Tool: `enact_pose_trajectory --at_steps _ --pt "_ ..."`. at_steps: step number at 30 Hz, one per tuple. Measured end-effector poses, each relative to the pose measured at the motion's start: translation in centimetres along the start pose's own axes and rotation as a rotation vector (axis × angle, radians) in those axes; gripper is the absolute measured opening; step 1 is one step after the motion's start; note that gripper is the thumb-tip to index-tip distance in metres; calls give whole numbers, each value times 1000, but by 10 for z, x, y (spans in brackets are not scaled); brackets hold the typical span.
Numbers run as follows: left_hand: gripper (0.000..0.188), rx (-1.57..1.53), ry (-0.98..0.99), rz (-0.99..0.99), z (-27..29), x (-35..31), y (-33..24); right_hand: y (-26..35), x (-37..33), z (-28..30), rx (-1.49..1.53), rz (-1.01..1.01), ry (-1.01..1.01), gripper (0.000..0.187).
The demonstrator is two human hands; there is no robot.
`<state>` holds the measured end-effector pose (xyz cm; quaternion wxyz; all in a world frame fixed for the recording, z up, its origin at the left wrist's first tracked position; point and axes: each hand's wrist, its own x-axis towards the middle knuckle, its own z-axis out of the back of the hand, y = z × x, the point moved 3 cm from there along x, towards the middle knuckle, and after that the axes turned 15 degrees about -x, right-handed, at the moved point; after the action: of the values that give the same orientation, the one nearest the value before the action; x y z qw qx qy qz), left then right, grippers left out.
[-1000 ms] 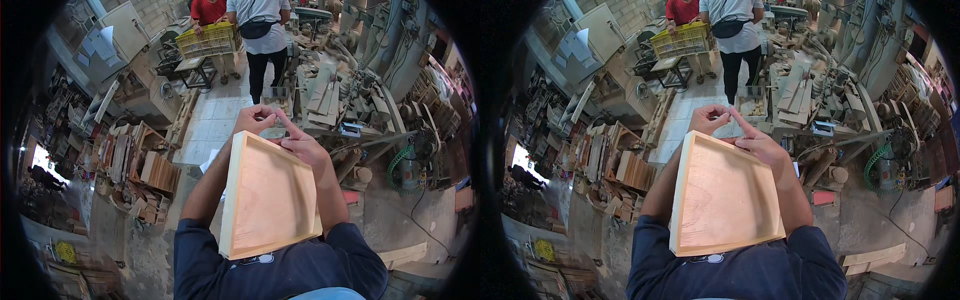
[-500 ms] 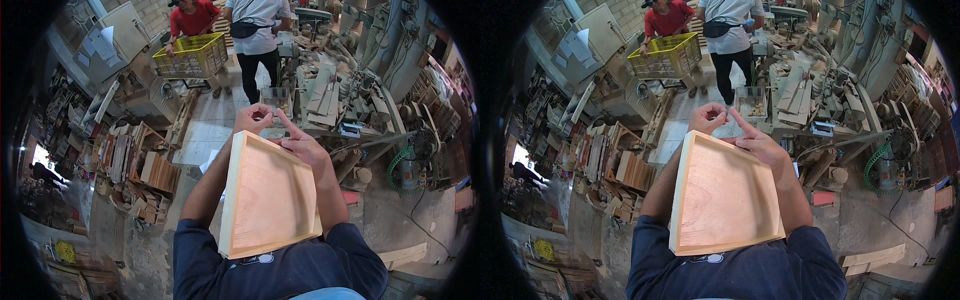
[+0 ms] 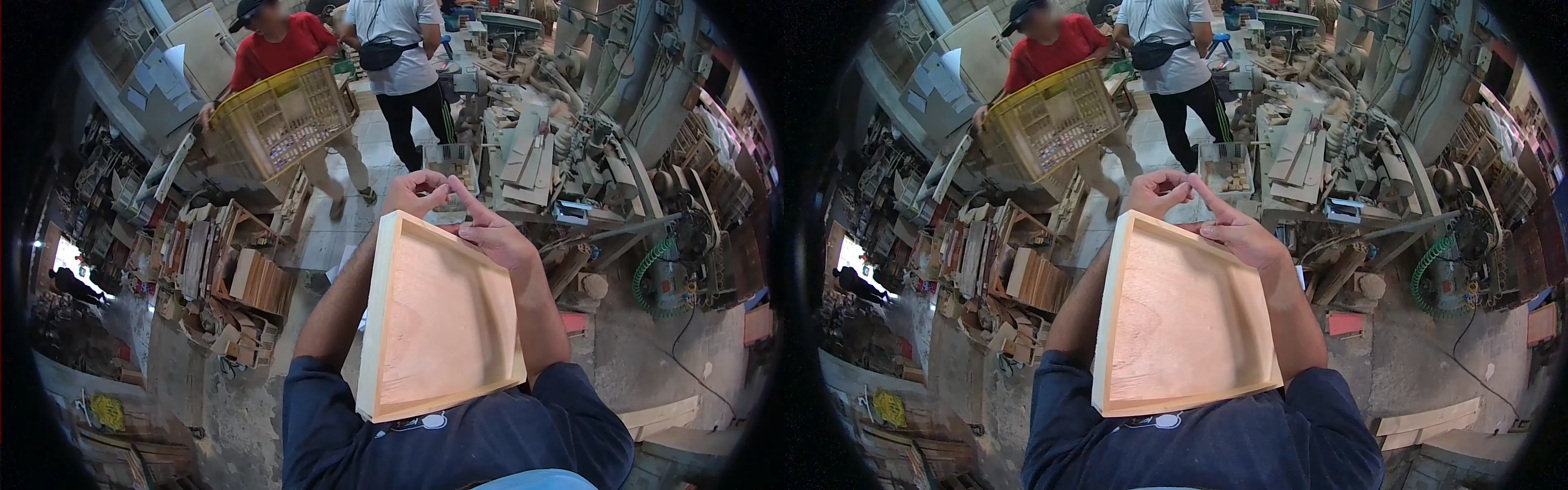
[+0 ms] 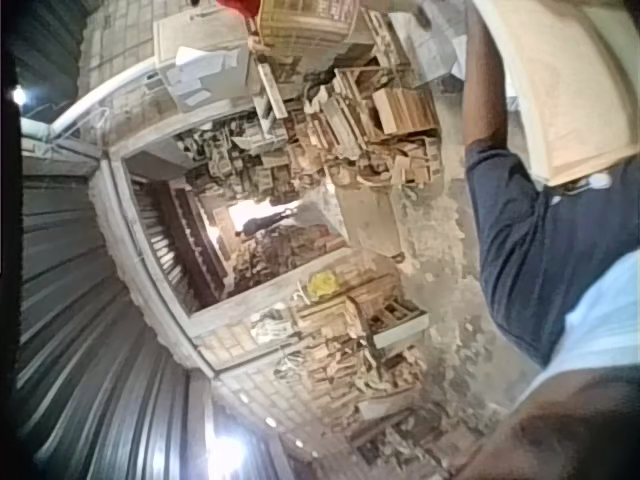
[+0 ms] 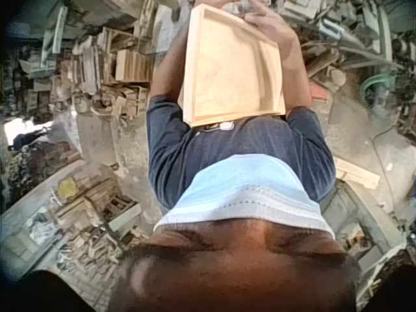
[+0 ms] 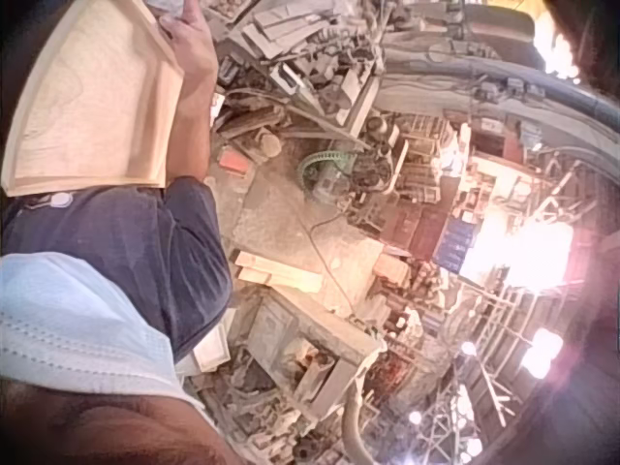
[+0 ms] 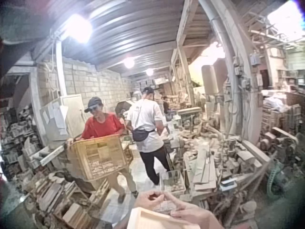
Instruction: The person assembles a wooden tray by hammering nails into its frame with a hammer, then carries and places the assembled tray onto a stack of wooden trays.
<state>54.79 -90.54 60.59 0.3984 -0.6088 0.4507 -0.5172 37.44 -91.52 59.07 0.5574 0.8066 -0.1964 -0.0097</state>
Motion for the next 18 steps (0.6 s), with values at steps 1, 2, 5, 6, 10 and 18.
enact_pose_trajectory --at_steps 1,2,5,6,10,18 --pt "15 0 -1 0 1 0 1 1 0 -1 17 3 12 80" --pt "15 -22 0 -16 1 0 1 1 1 -2 17 3 13 80" --pt "15 -27 1 -31 4 1 3 0 2 -1 -35 21 -16 79" --pt "15 -9 2 -30 5 0 4 -3 2 1 9 0 -7 79" --pt "18 -34 44 24 3 -2 5 -5 2 -3 21 22 -41 78" --pt "18 -114 62 67 2 -7 9 -9 1 -4 76 -15 -7 80"
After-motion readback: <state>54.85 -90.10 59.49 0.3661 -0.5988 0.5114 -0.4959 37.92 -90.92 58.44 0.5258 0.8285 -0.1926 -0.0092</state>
